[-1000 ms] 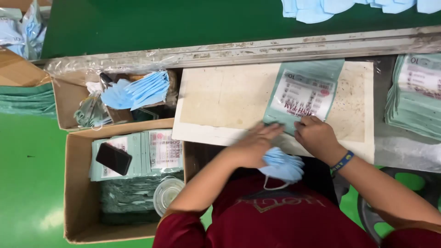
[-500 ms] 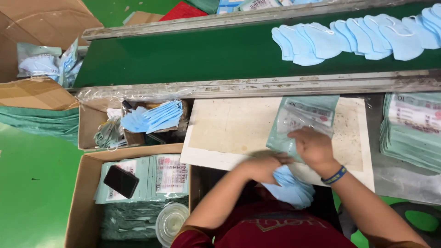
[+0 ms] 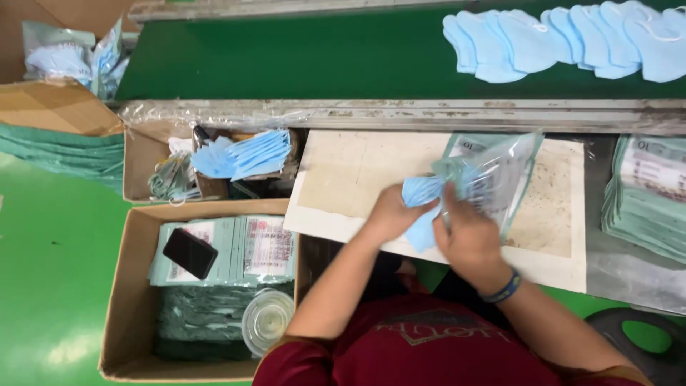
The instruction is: Packaging stacks of blue face masks into plastic bags and organizing them for transport.
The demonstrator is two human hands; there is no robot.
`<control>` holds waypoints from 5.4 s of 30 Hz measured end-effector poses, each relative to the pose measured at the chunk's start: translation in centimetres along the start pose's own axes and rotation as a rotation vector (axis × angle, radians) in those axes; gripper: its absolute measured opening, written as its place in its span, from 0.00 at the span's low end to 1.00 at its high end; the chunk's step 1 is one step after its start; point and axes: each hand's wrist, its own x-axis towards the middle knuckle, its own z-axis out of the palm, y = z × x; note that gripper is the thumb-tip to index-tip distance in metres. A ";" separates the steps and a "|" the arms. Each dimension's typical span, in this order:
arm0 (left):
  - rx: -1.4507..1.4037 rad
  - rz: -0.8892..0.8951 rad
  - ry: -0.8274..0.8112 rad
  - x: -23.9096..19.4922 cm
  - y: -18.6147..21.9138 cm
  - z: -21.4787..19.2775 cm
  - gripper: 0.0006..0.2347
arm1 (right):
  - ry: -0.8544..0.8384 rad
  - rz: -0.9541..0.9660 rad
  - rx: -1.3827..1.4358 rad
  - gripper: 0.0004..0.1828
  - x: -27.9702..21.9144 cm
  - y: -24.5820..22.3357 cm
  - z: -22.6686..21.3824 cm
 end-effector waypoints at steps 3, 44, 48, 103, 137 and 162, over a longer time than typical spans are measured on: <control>-0.235 -0.010 -0.090 -1.1 -1.3 0.7 0.18 | -0.121 0.250 0.094 0.28 -0.3 1.0 0.2; 0.673 0.624 0.188 -6.5 10.4 0.8 0.19 | -0.393 0.414 0.807 0.08 -0.5 5.0 -5.0; 0.769 0.512 0.026 -6.1 6.5 1.7 0.06 | -0.308 0.340 0.599 0.08 -1.6 5.1 -4.7; 0.469 0.398 0.150 0.3 -8.8 -11.5 0.35 | -0.735 0.137 0.387 0.49 4.7 5.0 16.3; 1.145 0.193 -0.835 0.5 -2.8 5.0 0.30 | -0.515 0.022 -0.253 0.08 -6.0 12.5 3.8; -0.243 -0.069 -0.114 0.9 -3.5 0.6 0.14 | -0.183 0.273 0.114 0.29 -0.2 1.1 1.8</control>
